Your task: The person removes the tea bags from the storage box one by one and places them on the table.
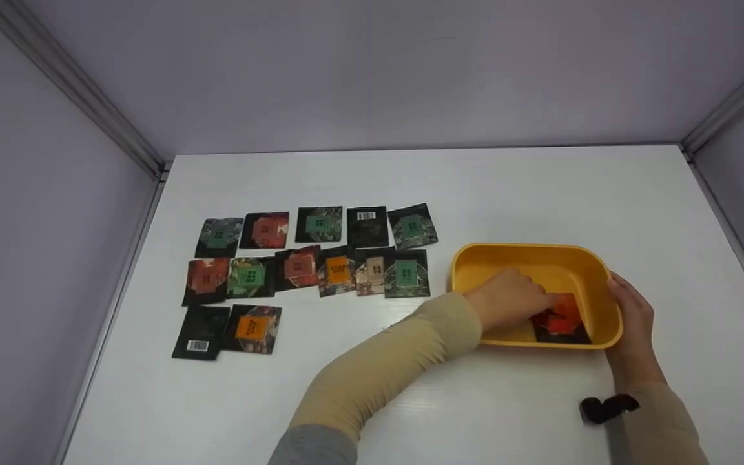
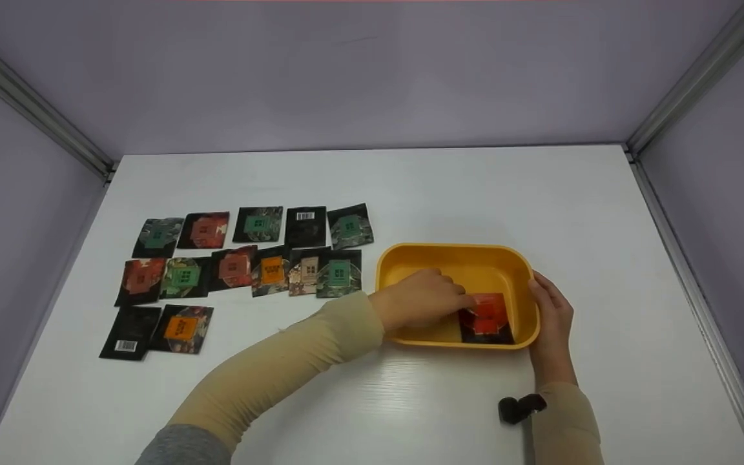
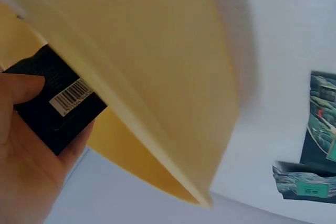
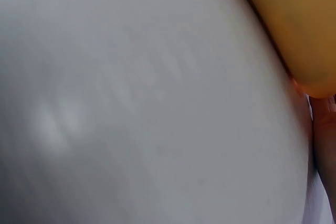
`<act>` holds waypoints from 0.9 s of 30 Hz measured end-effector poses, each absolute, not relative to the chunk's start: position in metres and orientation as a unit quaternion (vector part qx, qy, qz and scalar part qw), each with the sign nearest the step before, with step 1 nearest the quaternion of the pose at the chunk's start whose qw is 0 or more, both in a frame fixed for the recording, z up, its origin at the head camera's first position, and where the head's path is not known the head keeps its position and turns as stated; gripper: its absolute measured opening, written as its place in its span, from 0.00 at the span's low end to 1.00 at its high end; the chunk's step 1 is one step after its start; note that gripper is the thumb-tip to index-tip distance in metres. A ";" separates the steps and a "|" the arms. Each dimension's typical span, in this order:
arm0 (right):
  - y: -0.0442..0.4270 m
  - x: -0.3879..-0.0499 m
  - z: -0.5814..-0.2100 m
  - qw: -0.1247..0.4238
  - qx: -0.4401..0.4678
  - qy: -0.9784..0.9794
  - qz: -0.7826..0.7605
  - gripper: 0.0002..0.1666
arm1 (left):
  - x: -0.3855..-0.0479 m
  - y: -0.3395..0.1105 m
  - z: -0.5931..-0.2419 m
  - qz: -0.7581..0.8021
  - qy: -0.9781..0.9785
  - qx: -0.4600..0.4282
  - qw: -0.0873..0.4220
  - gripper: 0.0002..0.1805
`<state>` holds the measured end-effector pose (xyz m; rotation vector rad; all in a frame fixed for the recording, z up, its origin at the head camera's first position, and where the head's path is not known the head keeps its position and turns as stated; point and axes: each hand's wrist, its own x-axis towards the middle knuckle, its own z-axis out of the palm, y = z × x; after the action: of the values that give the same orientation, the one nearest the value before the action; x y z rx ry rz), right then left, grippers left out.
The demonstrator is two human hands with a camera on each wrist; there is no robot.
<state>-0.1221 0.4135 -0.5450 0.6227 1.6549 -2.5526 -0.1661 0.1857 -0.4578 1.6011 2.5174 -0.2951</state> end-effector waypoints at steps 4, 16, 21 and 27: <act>0.414 -0.122 -0.545 0.026 0.205 0.534 -0.820 0.30 | -0.164 0.169 -0.449 -0.078 0.830 0.552 0.015 0.21; 0.414 -0.123 -0.542 0.030 0.217 0.525 -0.823 0.31 | -0.141 0.094 -0.440 0.033 0.851 0.504 -0.141 0.17; 0.415 -0.124 -0.544 0.036 0.208 0.530 -0.821 0.31 | -0.137 0.049 -0.438 0.064 0.856 0.491 -0.150 0.17; 0.414 -0.124 -0.545 0.022 0.206 0.538 -0.817 0.28 | -0.128 0.006 -0.437 0.033 0.864 0.467 -0.186 0.16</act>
<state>-0.1239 0.4140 -0.5449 0.6383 1.6659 -2.5318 -0.1280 0.0064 -0.4372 1.6715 3.0916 0.1191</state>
